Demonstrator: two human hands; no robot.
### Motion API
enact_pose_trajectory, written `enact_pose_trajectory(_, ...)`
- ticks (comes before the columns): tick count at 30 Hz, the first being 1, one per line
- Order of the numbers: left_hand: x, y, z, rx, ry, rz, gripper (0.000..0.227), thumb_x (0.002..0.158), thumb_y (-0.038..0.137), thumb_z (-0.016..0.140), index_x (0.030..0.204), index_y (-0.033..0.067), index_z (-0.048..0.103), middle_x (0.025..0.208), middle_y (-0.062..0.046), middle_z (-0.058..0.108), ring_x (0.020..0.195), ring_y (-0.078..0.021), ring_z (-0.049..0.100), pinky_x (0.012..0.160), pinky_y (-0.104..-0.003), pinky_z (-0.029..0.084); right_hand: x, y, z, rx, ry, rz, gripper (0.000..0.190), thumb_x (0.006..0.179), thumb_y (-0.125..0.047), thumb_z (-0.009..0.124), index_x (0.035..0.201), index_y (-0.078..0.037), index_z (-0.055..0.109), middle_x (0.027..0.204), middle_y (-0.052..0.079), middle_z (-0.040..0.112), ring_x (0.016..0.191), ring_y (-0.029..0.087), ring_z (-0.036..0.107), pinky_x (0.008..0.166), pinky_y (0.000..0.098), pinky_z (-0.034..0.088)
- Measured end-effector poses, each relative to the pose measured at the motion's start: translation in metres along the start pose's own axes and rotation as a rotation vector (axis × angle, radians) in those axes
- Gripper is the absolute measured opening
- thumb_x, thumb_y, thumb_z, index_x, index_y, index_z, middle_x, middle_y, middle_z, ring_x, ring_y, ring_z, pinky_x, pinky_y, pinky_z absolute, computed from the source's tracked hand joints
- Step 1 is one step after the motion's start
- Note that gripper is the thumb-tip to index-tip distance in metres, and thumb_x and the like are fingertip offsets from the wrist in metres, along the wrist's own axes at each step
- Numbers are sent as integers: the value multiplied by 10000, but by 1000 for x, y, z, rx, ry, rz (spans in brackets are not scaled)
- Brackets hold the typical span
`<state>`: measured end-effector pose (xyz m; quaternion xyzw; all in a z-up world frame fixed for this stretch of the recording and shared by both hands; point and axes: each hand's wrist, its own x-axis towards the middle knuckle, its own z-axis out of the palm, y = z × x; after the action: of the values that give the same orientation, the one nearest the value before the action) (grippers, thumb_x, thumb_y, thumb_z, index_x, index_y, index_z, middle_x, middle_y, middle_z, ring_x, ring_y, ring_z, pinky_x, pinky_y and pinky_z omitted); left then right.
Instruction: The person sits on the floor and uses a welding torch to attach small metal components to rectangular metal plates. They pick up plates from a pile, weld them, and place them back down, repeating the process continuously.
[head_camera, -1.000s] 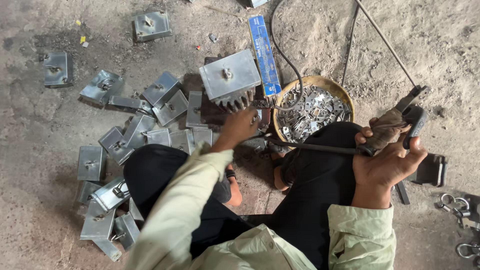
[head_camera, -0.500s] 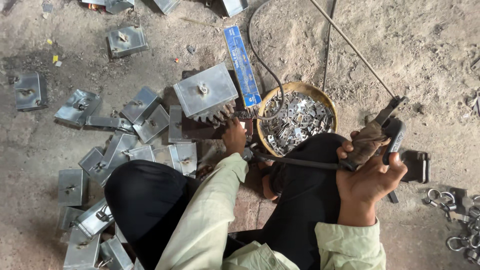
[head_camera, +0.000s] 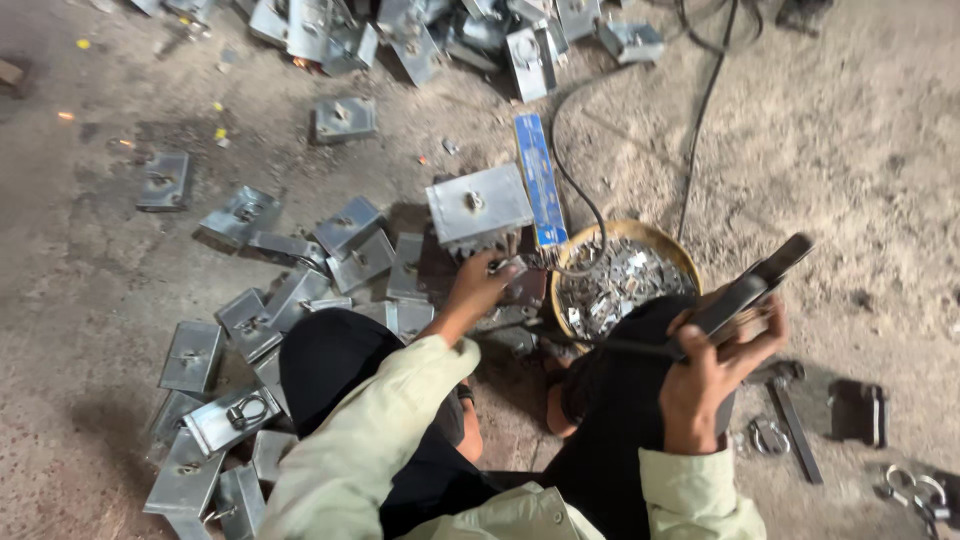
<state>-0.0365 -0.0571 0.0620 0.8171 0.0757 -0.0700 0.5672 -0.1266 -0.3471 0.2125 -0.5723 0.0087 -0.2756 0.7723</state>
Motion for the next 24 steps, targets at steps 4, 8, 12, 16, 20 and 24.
enact_pose_trajectory(4,-31,3,-51,-413,196,-65,283,975,296,692,1083,34,683,868,-48,686,733,-164,615,647,-346,485,-26,3,23,-258,-59,3,885,821,-34,759,1547,-148,267,1275,118,522,994,212,610,826,364,613)
enact_pose_trajectory(8,-42,-32,-74,-787,378,-308,253,979,290,690,1047,58,613,746,-47,564,576,-179,526,473,-319,382,-45,14,49,-501,-240,-288,921,800,-47,842,1531,-80,283,1217,153,551,1007,249,584,944,386,547)
enact_pose_trajectory(12,-23,-63,-65,-822,541,25,201,1052,211,707,1156,42,674,935,9,578,762,-81,484,603,-247,426,-57,22,60,-520,-342,-386,918,739,-138,853,1510,9,376,1237,186,594,1026,265,663,902,390,568)
enact_pose_trajectory(16,-21,-45,-58,-950,521,-111,150,938,163,658,1076,105,646,902,-14,633,719,-123,581,556,-301,494,-57,25,62,-597,-378,-509,914,703,-192,896,1470,13,443,1171,197,591,930,272,647,777,383,558)
enact_pose_trajectory(20,-28,-13,-53,-924,503,-115,119,940,148,673,1021,93,605,920,-23,627,750,-129,598,588,-297,503,-54,18,71,-773,-468,-932,736,682,-159,892,1337,-114,559,1300,283,539,970,421,612,736,438,557)
enact_pose_trajectory(24,-36,10,-56,-1014,486,-178,115,935,166,676,988,98,600,924,-15,600,781,-113,606,586,-309,522,-49,8,80,-840,-502,-1166,538,784,-147,874,1212,-326,601,1362,302,479,1008,452,610,726,457,548)
